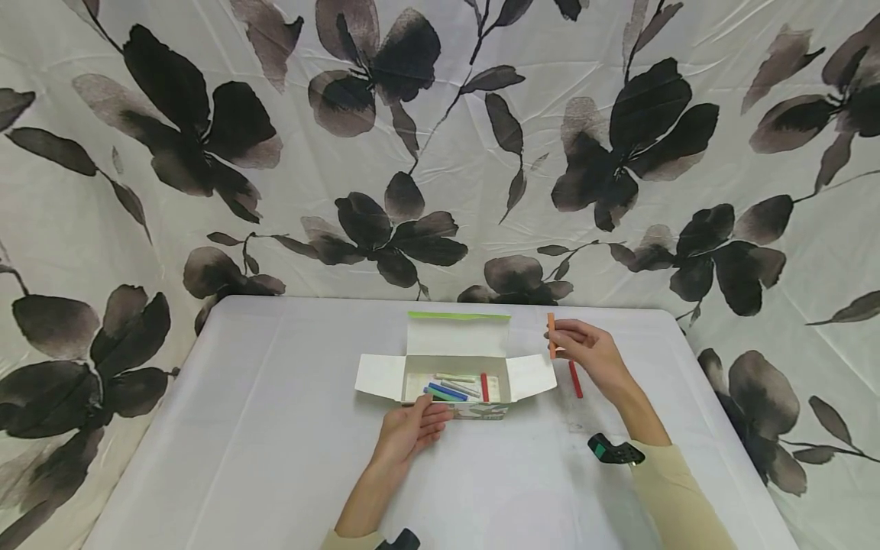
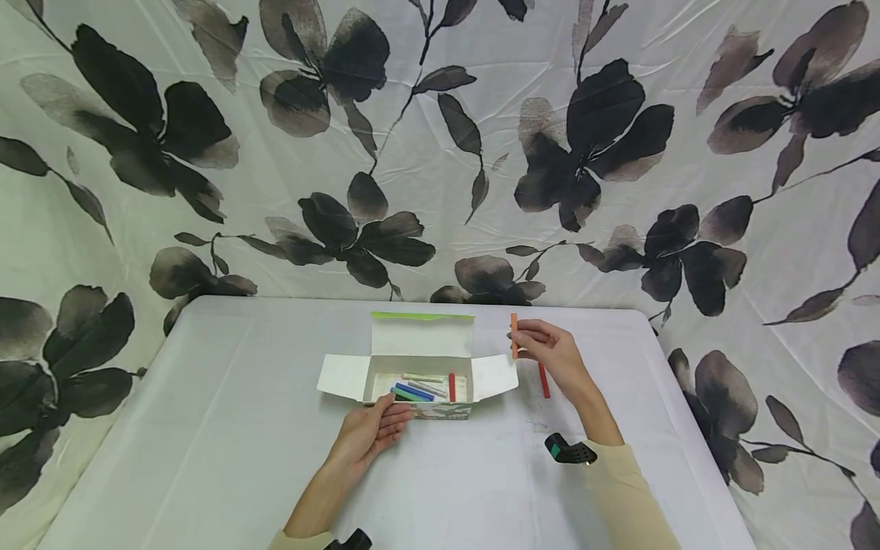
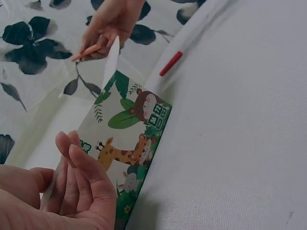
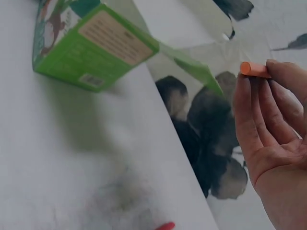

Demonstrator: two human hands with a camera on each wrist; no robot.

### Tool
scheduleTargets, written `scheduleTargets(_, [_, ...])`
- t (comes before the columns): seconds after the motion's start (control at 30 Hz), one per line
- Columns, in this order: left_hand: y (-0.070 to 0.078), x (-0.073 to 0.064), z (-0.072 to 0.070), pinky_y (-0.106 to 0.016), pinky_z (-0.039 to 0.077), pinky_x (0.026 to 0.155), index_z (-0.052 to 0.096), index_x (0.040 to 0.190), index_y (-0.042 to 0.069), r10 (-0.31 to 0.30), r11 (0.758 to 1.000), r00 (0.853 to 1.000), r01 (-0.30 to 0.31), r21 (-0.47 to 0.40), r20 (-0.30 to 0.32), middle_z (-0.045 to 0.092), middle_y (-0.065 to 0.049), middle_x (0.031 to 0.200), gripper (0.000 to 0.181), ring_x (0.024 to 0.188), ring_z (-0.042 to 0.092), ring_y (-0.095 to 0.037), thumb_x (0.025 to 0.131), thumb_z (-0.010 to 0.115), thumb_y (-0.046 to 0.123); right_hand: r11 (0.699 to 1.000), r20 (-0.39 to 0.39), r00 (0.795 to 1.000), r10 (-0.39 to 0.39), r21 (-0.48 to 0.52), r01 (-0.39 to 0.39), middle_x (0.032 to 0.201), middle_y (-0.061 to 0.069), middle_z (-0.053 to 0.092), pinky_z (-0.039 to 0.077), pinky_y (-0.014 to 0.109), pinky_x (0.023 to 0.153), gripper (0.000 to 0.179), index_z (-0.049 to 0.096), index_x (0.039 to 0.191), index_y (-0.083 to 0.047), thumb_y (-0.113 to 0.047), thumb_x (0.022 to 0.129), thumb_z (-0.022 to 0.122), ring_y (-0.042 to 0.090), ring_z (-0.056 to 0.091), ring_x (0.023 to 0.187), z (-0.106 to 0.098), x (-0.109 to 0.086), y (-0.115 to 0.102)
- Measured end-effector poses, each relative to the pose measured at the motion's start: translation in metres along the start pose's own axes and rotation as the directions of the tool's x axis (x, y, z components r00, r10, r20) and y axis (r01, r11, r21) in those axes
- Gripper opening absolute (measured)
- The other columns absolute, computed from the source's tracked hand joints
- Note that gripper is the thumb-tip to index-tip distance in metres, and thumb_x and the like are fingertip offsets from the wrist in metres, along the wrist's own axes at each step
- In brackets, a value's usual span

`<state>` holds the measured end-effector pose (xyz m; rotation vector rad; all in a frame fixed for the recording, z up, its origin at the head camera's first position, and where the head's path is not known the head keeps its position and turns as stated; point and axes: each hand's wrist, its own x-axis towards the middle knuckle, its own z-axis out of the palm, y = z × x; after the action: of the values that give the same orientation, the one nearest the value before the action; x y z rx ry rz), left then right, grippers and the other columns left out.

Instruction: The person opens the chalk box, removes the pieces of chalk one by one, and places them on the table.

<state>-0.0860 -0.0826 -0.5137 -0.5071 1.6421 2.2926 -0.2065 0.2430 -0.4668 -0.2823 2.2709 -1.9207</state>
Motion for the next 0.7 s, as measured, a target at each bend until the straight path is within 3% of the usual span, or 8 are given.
scheduleTargets(0.23, [0.002,-0.001,0.001,-0.02,0.057,0.07,0.068,0.116,-0.01,-0.008,1.0,1.0,0.008,0.015,0.0,0.077,-0.008,0.099,0.045,0.082,0.07,-0.01,0.108,0.054,0.032,0.999,-0.048,0.998,0.034,0.006,-0.033,0.116,0.008,0.073,0.059,0.033,0.089,0.048,0.057,0.135,0.007,-0.023,0.101,0.07,0.015,0.072,0.101,-0.024,-0.01,0.014])
scheduleTargets(0.43, [0.002,0.002,0.0,-0.02,0.057,0.07,0.068,0.116,-0.01,-0.027,1.0,1.0,0.027,0.005,-0.001,0.077,-0.009,0.1,0.043,0.082,0.07,-0.009,0.108,0.055,0.031,0.995,-0.09,0.991,0.095,-0.027,-0.098,0.12,0.016,0.072,0.059,0.033,0.088,0.055,0.055,0.137,0.009,-0.026,0.099,0.072,0.019,0.072,0.102,-0.038,-0.02,0.029])
scheduleTargets(0.7, [0.003,0.001,0.001,-0.019,0.056,0.069,0.067,0.117,-0.009,-0.035,0.999,0.999,0.035,0.002,0.001,0.077,-0.01,0.103,0.044,0.081,0.068,-0.007,0.108,0.054,0.031,0.977,-0.117,0.977,0.18,-0.096,-0.192,0.125,0.02,0.07,0.059,0.032,0.089,0.059,0.05,0.143,0.009,-0.027,0.101,0.069,0.007,0.071,0.097,-0.055,-0.034,0.05])
